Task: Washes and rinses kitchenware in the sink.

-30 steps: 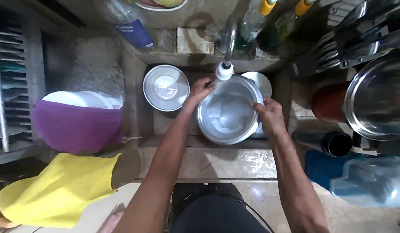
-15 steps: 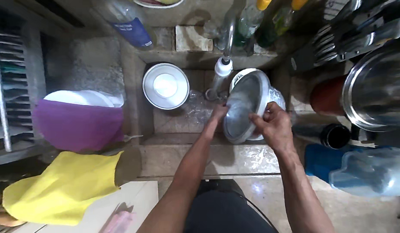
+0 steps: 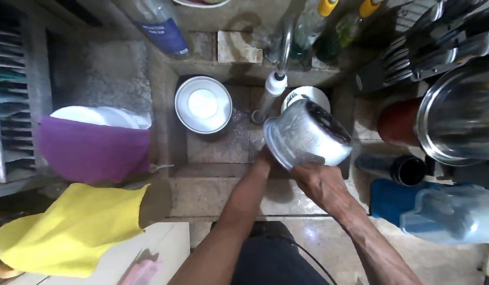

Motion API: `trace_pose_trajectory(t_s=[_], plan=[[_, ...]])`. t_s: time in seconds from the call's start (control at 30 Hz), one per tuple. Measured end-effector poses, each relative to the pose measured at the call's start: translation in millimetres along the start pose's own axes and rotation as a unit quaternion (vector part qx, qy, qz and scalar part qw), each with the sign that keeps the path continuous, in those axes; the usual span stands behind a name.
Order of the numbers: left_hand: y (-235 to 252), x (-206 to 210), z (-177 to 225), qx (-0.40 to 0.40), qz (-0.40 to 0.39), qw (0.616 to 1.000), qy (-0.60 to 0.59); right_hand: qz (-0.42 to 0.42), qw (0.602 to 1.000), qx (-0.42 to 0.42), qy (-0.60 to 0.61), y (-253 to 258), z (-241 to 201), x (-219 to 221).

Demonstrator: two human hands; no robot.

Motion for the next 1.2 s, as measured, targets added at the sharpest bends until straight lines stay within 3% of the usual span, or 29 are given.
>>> trace_pose_trajectory(t_s=[0.07,0.13,0.17,0.2,0.23,0.3,0.37,0.47,0.57,0.63,0.77,0.87,1.07,1.2], plan=[[10,-30,-10,-0.006,0.075,0.967,-0.245,-0.001,0.999,-0.033,-0.006,-3,16,12],[53,-57,-32,0.045,0.105,0.898,-0.425,0.032,0.998,-0.045,0.001,0,39,21],[85,-67,-51,0.15,0.048,0.856,-0.493,0.056,0.998,-0.037,0.004,3,54,26],[105,-74,-62,0.183,0.002,0.823,-0.537,0.083,0.996,-0.023,0.007,7,70,30],[113,-79,-70,0.176,-0.012,0.814,-0.553,0.113,0.994,-0.004,0.009,10,86,35],[112,-90,-75,0.147,0.02,0.821,-0.552,0.165,0.985,0.046,0.035,19,115,47],[107,-101,-69,0.19,0.023,0.82,-0.539,0.198,0.969,0.104,0.101,31,136,60],[112,-113,-62,0.245,0.018,0.81,-0.532,0.169,0.925,0.19,0.283,57,160,85],[121,-127,-60,0.297,0.016,0.81,-0.506,0.164,0.797,0.222,0.538,80,173,115],[123,-133,-58,0.312,0.033,0.821,-0.477,0.174,0.706,0.247,0.64,91,177,128],[127,-139,-48,0.317,0.091,0.832,-0.446,0.222,0.64,0.253,0.69,111,181,116],[138,-133,-42,0.289,0.149,0.841,-0.432,0.287,0.557,0.207,0.752,128,197,112],[145,-144,-30,0.242,0.232,0.888,-0.315,0.305,0.502,0.175,0.79,139,202,123],[109,-158,-50,0.173,0.3,0.897,-0.276,0.278,0.502,0.169,0.801,159,181,128]])
Point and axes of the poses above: each hand's wrist, its own y-axis towards the middle knuckle, its own x-axis out of the palm, z = x × y, the point moved 8 cm from there along y, towards the middle knuckle, and after that the axes turned 10 degrees about -z, right-handed, at the moved point
